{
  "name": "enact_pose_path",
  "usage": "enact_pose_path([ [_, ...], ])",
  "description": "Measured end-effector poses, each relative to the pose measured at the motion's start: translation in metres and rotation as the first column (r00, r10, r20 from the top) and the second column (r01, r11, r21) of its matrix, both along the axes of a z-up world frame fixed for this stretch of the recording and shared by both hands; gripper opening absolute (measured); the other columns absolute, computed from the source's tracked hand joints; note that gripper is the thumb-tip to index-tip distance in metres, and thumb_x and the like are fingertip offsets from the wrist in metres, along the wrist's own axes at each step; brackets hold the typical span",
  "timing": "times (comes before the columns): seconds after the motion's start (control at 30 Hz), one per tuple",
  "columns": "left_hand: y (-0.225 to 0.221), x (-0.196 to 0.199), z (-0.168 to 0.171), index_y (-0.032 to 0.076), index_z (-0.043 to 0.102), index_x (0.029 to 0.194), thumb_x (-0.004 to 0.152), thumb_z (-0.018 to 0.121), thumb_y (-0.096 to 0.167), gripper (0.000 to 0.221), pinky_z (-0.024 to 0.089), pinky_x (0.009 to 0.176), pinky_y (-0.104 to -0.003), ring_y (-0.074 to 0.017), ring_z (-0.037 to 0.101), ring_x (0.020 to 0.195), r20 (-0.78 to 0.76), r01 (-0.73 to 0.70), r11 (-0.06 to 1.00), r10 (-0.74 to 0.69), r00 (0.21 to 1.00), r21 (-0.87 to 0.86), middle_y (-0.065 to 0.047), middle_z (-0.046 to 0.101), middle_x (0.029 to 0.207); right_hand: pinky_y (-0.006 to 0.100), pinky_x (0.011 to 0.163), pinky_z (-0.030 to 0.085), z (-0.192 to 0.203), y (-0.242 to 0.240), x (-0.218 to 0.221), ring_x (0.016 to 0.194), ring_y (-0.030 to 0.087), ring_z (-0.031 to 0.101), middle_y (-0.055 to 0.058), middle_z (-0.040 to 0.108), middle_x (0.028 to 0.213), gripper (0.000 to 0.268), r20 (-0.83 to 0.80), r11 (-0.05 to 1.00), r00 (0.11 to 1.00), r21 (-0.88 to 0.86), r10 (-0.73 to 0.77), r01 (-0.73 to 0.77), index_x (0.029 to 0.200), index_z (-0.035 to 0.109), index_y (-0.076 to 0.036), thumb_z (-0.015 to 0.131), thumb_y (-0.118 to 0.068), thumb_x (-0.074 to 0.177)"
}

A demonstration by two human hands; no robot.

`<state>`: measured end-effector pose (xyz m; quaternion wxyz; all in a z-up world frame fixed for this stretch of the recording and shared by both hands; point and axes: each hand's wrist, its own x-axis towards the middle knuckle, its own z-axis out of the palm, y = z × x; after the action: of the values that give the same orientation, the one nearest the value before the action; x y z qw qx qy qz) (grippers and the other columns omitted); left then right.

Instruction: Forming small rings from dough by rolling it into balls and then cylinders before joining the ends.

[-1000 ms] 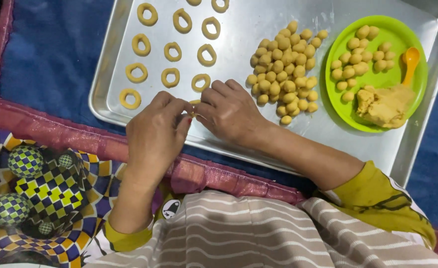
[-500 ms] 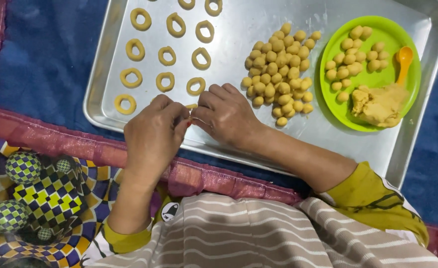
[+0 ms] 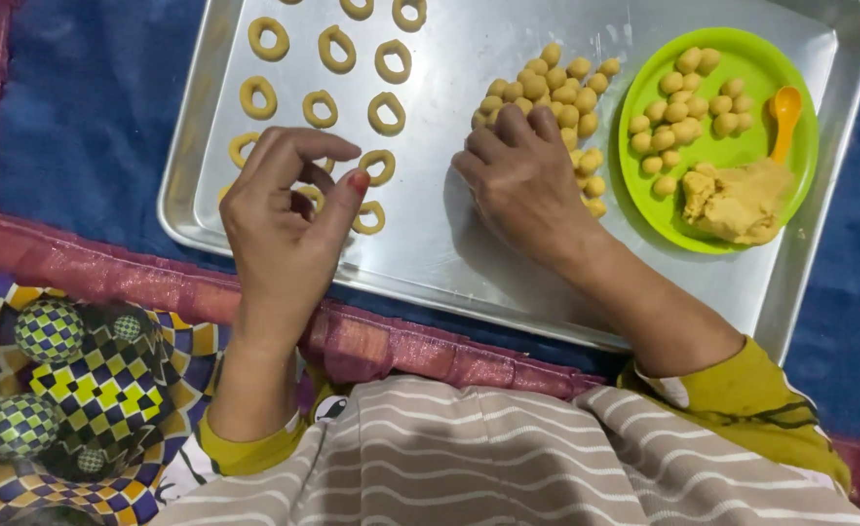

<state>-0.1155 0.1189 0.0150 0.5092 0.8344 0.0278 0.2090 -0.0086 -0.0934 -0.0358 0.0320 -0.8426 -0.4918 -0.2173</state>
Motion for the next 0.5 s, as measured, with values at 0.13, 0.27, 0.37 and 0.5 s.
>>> enact_pose_path([
  [0.13, -0.011, 0.012, 0.005, 0.006, 0.066, 0.104, 0.091, 0.076, -0.001, 0.018, 0.046, 0.070, -0.020, -0.0098, 0.058, 0.087, -0.021, 0.059, 0.974, -0.065, 0.998, -0.218, -0.001, 0.062, 0.109, 0.036, 0.083, 0.043, 0.001, -0.009, 0.002, 0.085, 0.021, 0.053, 0.006, 0.069, 0.092, 0.012, -0.132, 0.991, 0.991, 0.130, -0.002, 0.020, 0.097, 0.080, -0.007, 0.083, -0.007, 0.085],
  [0.27, -0.023, 0.030, -0.001, 0.010, 0.063, 0.121, 0.099, 0.066, 0.017, 0.023, 0.048, 0.087, -0.021, -0.0074, 0.057, 0.102, 0.018, 0.227, 0.765, -0.272, 0.962, -0.603, 0.001, 0.064, 0.109, 0.038, 0.087, 0.042, 0.019, -0.030, 0.004, 0.084, 0.023, 0.053, 0.005, 0.063, 0.091, 0.020, -0.304, 0.958, 0.952, 0.261, -0.038, 0.122, 0.094, 0.067, -0.008, 0.085, -0.008, 0.086],
  [0.37, -0.025, 0.036, 0.011, 0.008, 0.065, 0.115, 0.097, 0.067, 0.013, 0.019, 0.046, 0.076, -0.021, -0.0081, 0.058, 0.093, -0.003, 0.251, 0.885, -0.274, 0.962, -0.392, 0.000, 0.068, 0.107, 0.037, 0.082, 0.045, 0.027, -0.039, 0.001, 0.079, 0.023, 0.054, 0.006, 0.063, 0.086, 0.019, -0.399, 0.936, 0.916, 0.308, -0.034, 0.169, 0.092, 0.066, -0.005, 0.085, -0.003, 0.086],
  [0.5, -0.018, 0.024, 0.023, 0.000, 0.070, 0.098, 0.085, 0.072, -0.006, 0.014, 0.045, 0.062, -0.030, -0.0171, 0.058, 0.064, 0.018, 0.057, 0.926, -0.069, 0.997, 0.373, -0.006, 0.070, 0.090, 0.036, 0.082, 0.041, 0.013, -0.042, 0.000, 0.079, 0.020, 0.052, 0.003, 0.062, 0.082, 0.016, -0.378, 0.958, 0.925, 0.247, -0.042, 0.144, 0.092, 0.070, -0.008, 0.084, -0.014, 0.088],
])
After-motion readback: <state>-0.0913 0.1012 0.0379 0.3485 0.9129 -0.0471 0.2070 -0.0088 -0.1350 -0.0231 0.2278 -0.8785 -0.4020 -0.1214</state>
